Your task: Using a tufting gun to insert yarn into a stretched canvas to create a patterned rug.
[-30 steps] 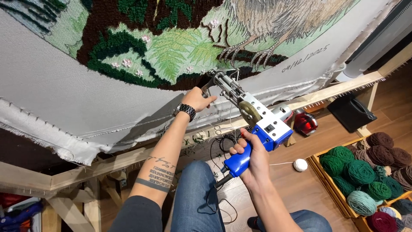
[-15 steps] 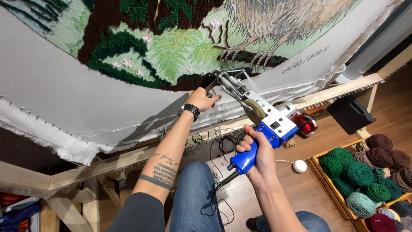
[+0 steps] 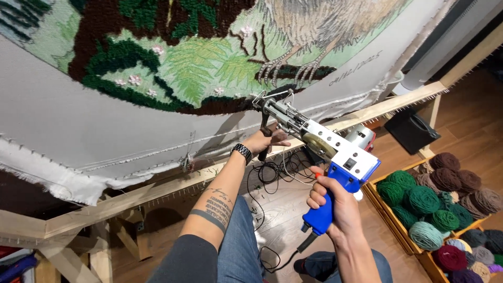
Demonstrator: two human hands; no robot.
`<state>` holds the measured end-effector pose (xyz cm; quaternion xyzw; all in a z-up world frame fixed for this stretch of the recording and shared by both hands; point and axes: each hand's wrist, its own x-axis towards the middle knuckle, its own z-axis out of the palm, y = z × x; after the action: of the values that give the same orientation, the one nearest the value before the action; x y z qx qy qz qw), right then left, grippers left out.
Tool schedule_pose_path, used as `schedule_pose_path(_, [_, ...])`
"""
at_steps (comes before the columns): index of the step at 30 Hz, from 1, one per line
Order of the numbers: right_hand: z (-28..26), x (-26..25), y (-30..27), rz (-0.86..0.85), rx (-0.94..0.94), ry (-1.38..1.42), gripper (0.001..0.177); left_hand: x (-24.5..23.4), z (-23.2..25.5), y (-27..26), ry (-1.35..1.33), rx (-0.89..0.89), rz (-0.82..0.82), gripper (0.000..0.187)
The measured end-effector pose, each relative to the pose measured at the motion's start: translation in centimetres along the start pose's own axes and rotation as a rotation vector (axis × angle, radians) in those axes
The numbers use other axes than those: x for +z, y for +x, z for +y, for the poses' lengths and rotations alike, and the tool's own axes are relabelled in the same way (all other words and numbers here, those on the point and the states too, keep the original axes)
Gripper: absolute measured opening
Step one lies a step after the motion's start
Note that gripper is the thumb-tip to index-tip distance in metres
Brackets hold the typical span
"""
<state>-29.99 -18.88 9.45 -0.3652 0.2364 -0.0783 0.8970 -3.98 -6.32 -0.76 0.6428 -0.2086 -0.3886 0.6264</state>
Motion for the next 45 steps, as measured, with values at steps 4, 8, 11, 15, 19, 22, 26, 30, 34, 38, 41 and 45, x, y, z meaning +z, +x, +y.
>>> schedule_pose_path(4, [-1.1, -1.9, -0.6, -0.015, -0.024, -0.031, 0.034, 1.4, -0.7, 1.2, -0.183, 0.083, -0.026, 0.023])
schedule_pose_path(8, [-1.7, -2.6, -0.9, -0.053, -0.069, -0.08, 0.036, 1.5, -0.8, 2.6, 0.025, 0.072, 0.022, 0.041])
schedule_pose_path(11, [-2.0, -3.2, -0.9, -0.081, -0.088, -0.105, 0.037, 1.3, -1.1, 3.6, -0.08, 0.145, -0.066, 0.028])
schedule_pose_path(15, [-2.3, -3.7, -0.9, -0.107, -0.09, -0.147, 0.037, 1.4, -0.2, 2.8, -0.03, 0.138, -0.127, 0.025])
schedule_pose_path(19, [-2.5, -4.5, -0.7, -0.12, -0.089, -0.146, 0.036, 1.7, -0.8, 3.1, -0.066, 0.176, -0.062, 0.02])
schedule_pose_path(22, [-2.6, -4.9, -0.4, -0.121, -0.079, -0.165, 0.034, 2.5, 0.3, 1.6, 0.181, 0.096, 0.084, 0.026])
schedule_pose_path(26, [-3.2, -4.3, -0.8, -0.127, -0.15, -0.294, 0.03, 3.0, 0.8, 0.7, 0.207, 0.227, 0.023, 0.034])
schedule_pose_path(30, [-3.5, -3.7, -1.3, -0.093, -0.177, -0.353, 0.035, 3.3, 1.1, 0.5, 0.16, 0.162, 0.062, 0.021])
schedule_pose_path(34, [-3.4, -3.1, -1.7, -0.103, -0.202, -0.379, 0.033, 3.1, 1.6, -0.5, 0.239, 0.122, 0.092, 0.033])
schedule_pose_path(38, [-3.2, -3.0, -1.6, -0.117, -0.216, -0.425, 0.034, 2.6, 1.1, -0.7, 0.282, 0.133, 0.081, 0.032])
schedule_pose_path(41, [-2.7, -2.9, -1.1, -0.153, -0.26, -0.439, 0.031, 2.5, 0.8, -1.1, 0.235, 0.115, 0.084, 0.03])
schedule_pose_path(45, [-1.6, -4.3, 0.8, -0.254, -0.343, -0.498, 0.015, 3.0, 2.2, -3.4, 0.209, -0.013, 0.171, 0.058])
